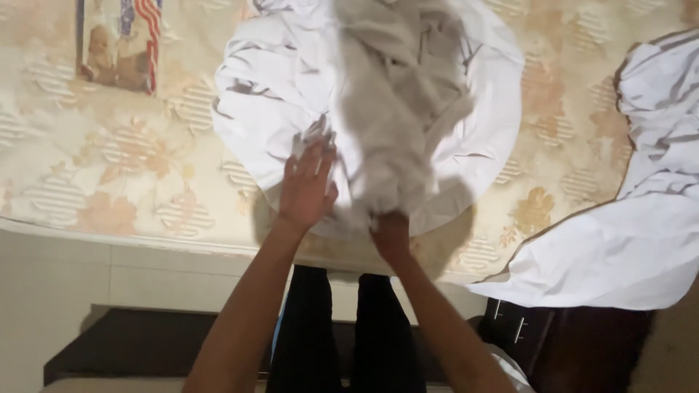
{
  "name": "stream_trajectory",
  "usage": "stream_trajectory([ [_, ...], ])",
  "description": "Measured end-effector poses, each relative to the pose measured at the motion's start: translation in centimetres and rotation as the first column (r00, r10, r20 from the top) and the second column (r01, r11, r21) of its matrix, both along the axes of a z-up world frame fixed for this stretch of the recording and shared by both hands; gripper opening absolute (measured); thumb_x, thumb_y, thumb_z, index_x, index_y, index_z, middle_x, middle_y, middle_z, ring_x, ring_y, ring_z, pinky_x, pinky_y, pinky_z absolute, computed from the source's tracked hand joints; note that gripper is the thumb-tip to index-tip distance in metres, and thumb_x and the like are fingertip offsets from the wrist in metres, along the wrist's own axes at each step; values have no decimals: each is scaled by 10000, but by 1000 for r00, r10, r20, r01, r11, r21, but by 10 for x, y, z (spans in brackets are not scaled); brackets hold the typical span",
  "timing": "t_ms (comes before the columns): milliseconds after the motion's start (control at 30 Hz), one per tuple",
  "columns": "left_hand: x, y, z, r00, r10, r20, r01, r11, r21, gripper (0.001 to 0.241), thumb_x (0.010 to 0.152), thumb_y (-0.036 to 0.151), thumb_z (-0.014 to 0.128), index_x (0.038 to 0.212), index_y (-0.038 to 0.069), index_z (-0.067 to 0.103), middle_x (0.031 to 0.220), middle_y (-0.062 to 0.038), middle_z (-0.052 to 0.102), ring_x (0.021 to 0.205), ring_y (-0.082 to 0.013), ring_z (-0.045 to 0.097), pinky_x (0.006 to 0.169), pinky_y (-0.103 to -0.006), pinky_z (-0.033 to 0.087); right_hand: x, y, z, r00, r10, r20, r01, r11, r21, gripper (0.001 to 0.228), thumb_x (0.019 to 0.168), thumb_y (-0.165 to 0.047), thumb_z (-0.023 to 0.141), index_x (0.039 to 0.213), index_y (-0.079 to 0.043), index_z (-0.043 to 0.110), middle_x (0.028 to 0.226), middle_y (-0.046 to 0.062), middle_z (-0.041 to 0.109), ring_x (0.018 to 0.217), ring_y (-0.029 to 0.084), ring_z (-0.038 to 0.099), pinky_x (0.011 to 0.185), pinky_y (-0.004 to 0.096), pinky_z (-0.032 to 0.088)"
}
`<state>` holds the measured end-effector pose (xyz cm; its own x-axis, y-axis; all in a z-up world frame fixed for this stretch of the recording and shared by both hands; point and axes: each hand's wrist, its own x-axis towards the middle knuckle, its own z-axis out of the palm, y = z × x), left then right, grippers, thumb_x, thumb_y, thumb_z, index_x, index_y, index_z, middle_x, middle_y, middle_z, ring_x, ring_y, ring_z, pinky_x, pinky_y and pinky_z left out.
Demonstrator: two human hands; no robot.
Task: The person arranges a white pillow on a mattress, then unfolds and spreads a white fitted sheet over the mattress. They pull the sheet taut and tuck the corners under the mattress to secure it.
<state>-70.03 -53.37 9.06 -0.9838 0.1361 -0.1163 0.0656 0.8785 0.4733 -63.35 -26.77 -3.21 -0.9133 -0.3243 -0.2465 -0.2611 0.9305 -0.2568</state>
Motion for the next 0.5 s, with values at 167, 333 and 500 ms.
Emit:
stream_trajectory([
  [167, -9, 35, 14, 981, -148, -127, 151, 989, 9, 801, 915, 429, 620, 1604, 121, 354, 1682, -160, 276, 1538, -311, 280, 1252, -586, 165, 115, 37, -26, 997, 21, -68, -33, 982, -184, 456, 747, -219, 780, 1188, -112, 731, 968, 122, 698, 991, 349, 641, 932, 533, 441],
  [333, -11, 73, 8, 962, -268, -49, 269, 963, 20, 884, 852, 554, 657, 1568, 136, 352, 1681, -168, 247, 1512, -341, 248, 1218, -586, 93, 126, 38, 17, 964, -169, 206, 225, 930, -290, 384, 817, -164, 701, 1198, -120, 695, 1154, 118, 690, 1174, 342, 621, 1041, 473, 481],
  [500, 17, 78, -30, 950, -276, 147, 283, 959, -29, 913, 792, 559, 728, 1554, 213, 363, 1664, -92, 276, 1545, -295, 255, 1258, -568, 184, 68, 68, 11, 929, -297, -223, 173, 877, -447, 693, 786, -250, 760, 1424, -86, 546, 1407, 206, 554, 1324, 405, 497, 1115, 522, 377],
])
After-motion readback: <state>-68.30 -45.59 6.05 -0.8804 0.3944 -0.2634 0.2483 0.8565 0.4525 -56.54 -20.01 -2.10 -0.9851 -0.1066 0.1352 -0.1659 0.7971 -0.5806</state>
